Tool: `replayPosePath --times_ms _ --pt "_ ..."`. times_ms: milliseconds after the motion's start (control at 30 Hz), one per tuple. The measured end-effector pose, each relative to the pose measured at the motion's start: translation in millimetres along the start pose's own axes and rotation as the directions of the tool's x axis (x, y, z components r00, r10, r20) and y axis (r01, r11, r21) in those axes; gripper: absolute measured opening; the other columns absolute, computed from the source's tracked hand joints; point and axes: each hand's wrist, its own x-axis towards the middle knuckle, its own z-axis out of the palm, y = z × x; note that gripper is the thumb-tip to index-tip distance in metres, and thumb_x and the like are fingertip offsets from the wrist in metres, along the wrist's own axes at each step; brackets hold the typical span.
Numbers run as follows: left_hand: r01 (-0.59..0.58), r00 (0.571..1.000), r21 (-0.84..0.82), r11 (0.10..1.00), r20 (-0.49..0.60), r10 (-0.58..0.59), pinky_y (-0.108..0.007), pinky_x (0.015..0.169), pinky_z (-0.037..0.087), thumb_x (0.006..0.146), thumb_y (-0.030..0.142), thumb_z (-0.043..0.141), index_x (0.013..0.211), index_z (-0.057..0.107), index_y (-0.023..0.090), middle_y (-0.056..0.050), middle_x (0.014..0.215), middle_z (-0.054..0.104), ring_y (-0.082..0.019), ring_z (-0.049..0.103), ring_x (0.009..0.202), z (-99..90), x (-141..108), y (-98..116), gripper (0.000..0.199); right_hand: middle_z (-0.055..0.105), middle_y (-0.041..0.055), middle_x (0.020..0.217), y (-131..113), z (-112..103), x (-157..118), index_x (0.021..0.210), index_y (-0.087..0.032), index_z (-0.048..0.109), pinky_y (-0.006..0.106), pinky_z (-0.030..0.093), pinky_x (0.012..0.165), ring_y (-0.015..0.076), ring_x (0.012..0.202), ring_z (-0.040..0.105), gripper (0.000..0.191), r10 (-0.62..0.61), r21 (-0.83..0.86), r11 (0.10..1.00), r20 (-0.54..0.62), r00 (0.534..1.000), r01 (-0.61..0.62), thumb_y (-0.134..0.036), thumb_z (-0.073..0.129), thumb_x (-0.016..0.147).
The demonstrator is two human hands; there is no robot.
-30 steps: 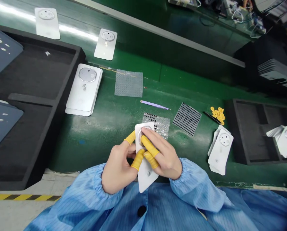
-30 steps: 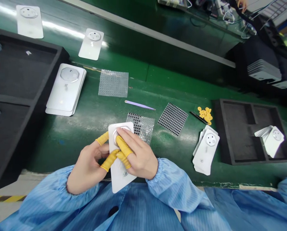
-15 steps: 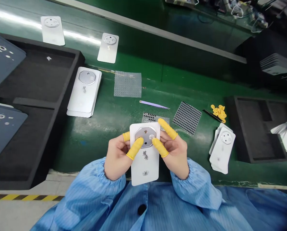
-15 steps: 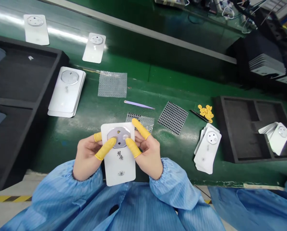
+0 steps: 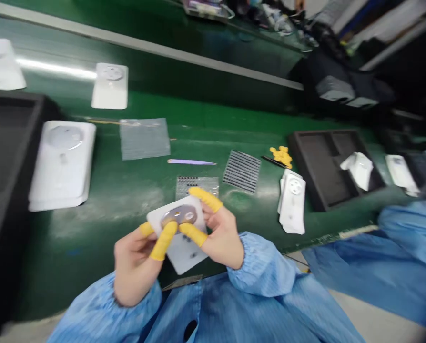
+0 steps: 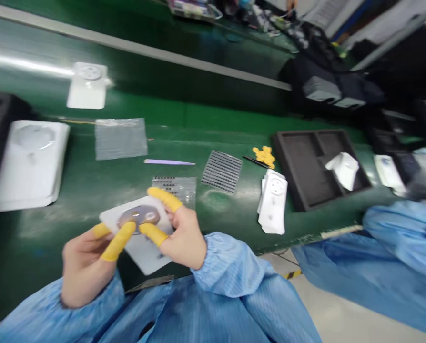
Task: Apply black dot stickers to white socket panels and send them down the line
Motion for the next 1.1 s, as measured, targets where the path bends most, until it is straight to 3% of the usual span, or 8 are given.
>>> replayPosePath --times_ms 200,433,600,767,833,933,1000,1100 --pt "-0.016 1.000 0.192 0.981 0.010 0.014 -0.022 0.052 0.060 0.047 0.013 0.086 0.069 0.077 0.019 0.000 0.059 0.073 -0.018 0.068 0.052 -8.0 3 -8 0.024 0.072 -0.0007 0.098 -10 -12 -8 0.125 -0.028 0.053 0.034 0.061 0.077 0.0180 0.081 0.072 0.071 0.136 0.011 0.991 -0.012 0.991 -0.135 -0.027 0.084 0.061" --pt "-0.062 0.977 0.227 0.972 0.213 0.013 -0.027 0.055 0.059 0.075 0.030 0.070 0.091 0.073 0.012 -0.006 0.071 0.076 -0.021 0.071 0.060 39.2 2 -34 0.025 0.073 0.0028 0.100 2 -35 -23 0.122 -0.026 0.054 0.031 0.062 0.069 0.0184 0.081 0.072 0.064 0.132 -0.018 0.990 -0.253 0.958 -0.141 -0.030 0.081 0.064" --pt "-0.400 0.903 0.518 0.756 0.365 0.228 -0.039 0.085 0.056 0.090 0.024 0.047 0.114 0.061 0.014 -0.013 0.104 0.073 -0.024 0.070 0.096 30.1 13 -37 0.029 0.070 0.0092 0.111 -16 -149 -28 0.133 -0.023 0.046 0.037 0.059 0.080 0.0222 0.093 0.070 0.072 -0.145 -0.412 0.905 -0.541 0.829 -0.111 -0.033 0.077 0.068" --pt "-0.463 0.845 0.825 0.325 0.300 0.442 -0.060 0.105 0.036 0.084 0.029 0.059 0.120 0.055 0.008 -0.025 0.143 0.042 -0.040 0.035 0.135 -3.7 30 -49 0.042 0.061 0.0208 0.123 -38 -265 -21 0.134 -0.016 0.047 0.051 0.045 0.099 0.0352 0.116 0.058 0.074 -0.343 -0.813 0.496 -0.507 0.791 -0.306 -0.036 0.073 0.068" --pt "-0.459 0.850 0.852 0.254 0.337 0.405 -0.062 0.104 0.035 0.084 0.029 0.059 0.118 0.056 0.009 -0.026 0.146 0.036 -0.043 0.029 0.138 -7.6 32 -58 0.040 0.053 0.0217 0.133 -38 -259 -16 0.129 -0.014 0.053 0.057 0.034 0.106 0.0391 0.127 0.046 0.066 -0.415 -0.907 0.278 -0.411 0.812 -0.317 -0.033 0.073 0.069" --pt "-0.453 0.861 0.850 0.268 0.340 0.378 -0.061 0.104 0.036 0.086 0.025 0.057 0.114 0.058 0.012 -0.023 0.145 0.041 -0.041 0.031 0.137 -4.8 32 -64 0.030 0.047 0.0147 0.140 -22 -189 -9 0.128 -0.018 0.054 0.057 0.033 0.109 0.0328 0.132 0.042 0.049 -0.501 -0.995 0.088 -0.080 0.861 -0.042 -0.027 0.063 0.081" --pt "-0.437 0.876 0.831 0.345 0.306 0.371 -0.059 0.104 0.037 0.086 0.021 0.055 0.108 0.060 0.013 -0.022 0.141 0.045 -0.038 0.036 0.134 -1.3 31 -62 0.024 0.057 0.0109 0.131 -3 -129 -4 0.128 -0.024 0.054 0.045 0.043 0.107 0.0242 0.123 0.053 0.041 -0.418 -0.938 0.234 0.139 0.898 0.254 -0.020 0.057 0.087" --pt "-0.332 0.939 0.731 0.596 0.198 0.280 -0.056 0.104 0.039 0.081 0.018 0.059 0.098 0.063 0.015 -0.017 0.127 0.058 -0.034 0.049 0.123 2.7 31 -56 0.017 0.063 0.0093 0.122 27 -64 4 0.124 -0.025 0.058 0.037 0.053 0.096 0.0208 0.112 0.061 0.036 -0.302 -0.782 0.446 0.328 0.895 0.436 -0.017 0.053 0.090"
